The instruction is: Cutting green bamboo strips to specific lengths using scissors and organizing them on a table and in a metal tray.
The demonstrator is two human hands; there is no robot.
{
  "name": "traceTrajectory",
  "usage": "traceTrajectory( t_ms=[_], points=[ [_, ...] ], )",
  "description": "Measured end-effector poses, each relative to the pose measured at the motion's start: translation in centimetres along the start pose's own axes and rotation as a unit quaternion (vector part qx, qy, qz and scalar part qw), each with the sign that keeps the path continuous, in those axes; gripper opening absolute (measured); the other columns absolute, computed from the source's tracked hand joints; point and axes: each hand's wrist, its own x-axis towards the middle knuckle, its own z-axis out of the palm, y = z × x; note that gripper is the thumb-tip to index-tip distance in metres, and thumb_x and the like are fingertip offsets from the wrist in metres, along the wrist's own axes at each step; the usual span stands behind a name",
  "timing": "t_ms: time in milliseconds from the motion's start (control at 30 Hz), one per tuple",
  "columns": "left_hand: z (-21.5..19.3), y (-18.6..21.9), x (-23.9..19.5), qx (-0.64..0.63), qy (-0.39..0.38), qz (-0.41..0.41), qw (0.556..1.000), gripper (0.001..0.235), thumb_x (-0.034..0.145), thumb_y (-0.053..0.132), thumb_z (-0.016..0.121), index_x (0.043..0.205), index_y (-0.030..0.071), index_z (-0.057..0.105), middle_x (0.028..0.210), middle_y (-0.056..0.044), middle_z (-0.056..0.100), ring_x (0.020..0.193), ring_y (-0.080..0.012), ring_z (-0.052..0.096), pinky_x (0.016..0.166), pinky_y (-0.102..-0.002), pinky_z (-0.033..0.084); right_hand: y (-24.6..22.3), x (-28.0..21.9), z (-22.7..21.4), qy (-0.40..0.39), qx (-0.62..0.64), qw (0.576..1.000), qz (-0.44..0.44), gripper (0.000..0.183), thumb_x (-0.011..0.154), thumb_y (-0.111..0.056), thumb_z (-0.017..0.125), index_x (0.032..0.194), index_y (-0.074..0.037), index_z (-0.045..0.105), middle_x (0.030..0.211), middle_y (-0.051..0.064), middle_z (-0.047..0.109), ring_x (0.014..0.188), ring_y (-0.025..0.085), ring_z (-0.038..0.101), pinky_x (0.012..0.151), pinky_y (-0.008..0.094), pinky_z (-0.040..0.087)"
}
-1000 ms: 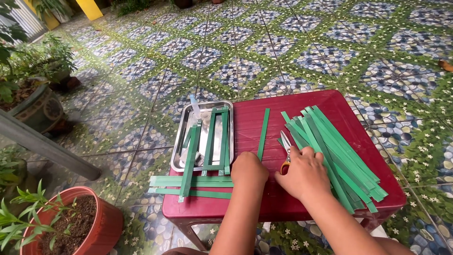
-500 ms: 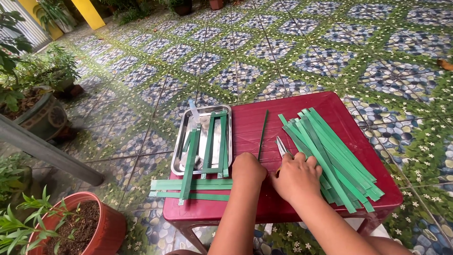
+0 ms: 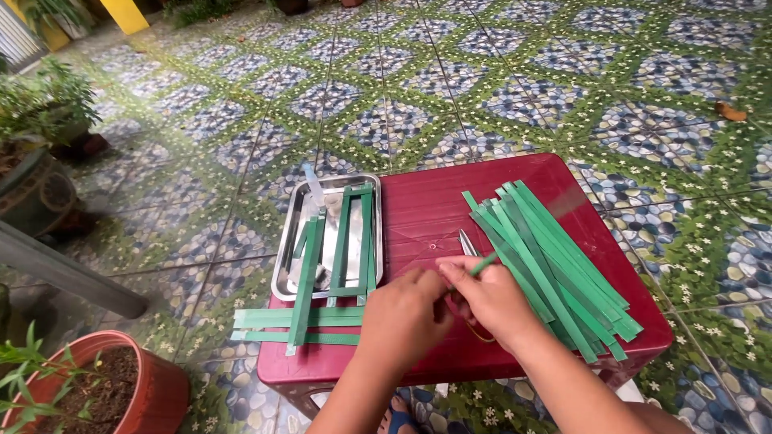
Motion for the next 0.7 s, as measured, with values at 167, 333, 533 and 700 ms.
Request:
traceTrajectory(
  t_ms=[167,333,533,700],
  points=[
    [-2.8,0.0,1.0,-0.19,-0.072,-0.07,0.977,0.024,0.066,0.015,0.062,0.091,0.013,0.061,0.079,-0.007,0.061,0.074,-0.026,0.06,0.054,-0.037,0.048,2.0,1.0,-0.5,-0.024,0.054,0.996,-0.063,0.026,0.086,-0.016,0.048,0.098,0.002,0.064,0.053,0.012,0.049,0.042,0.016,0.048,0.035,0.025,0.037],
    [-2.7,-3.1,0.4,-0.429,-0.123,-0.245,0.861,0.027,0.068,0.011,0.071,0.093,0.002,0.067,0.074,-0.01,0.065,0.067,-0.0139,0.058,0.056,-0.026,0.051,2.4,1.1,-0.5,-0.05,0.118,0.984,-0.121,0.024,0.082,-0.012,0.056,0.096,0.008,0.061,0.066,0.014,0.056,0.049,0.018,0.056,0.037,0.025,0.045],
    [-2.4,-4.8,0.2,-0.449,-0.149,-0.275,0.837,0.025,0.07,0.006,0.07,0.092,-0.004,0.065,0.07,-0.012,0.065,0.057,-0.0127,0.054,0.048,-0.024,0.046,3.0,1.7,-0.3,-0.033,0.073,0.988,-0.134,0.02,0.076,-0.009,0.066,0.088,0.007,0.062,0.051,0.019,0.061,0.039,0.019,0.057,0.033,0.019,0.036],
    [-2.9,-7.0,0.2,-0.451,-0.116,-0.335,0.819,0.025,0.072,0.003,0.068,0.093,-0.009,0.064,0.067,-0.014,0.063,0.055,-0.0147,0.054,0.049,-0.024,0.048,3.6,3.0,-1.8,0.041,0.188,0.977,-0.093,0.015,0.08,-0.009,0.062,0.081,0.004,0.056,0.068,0.016,0.063,0.05,0.02,0.061,0.038,0.025,0.047]
  ],
)
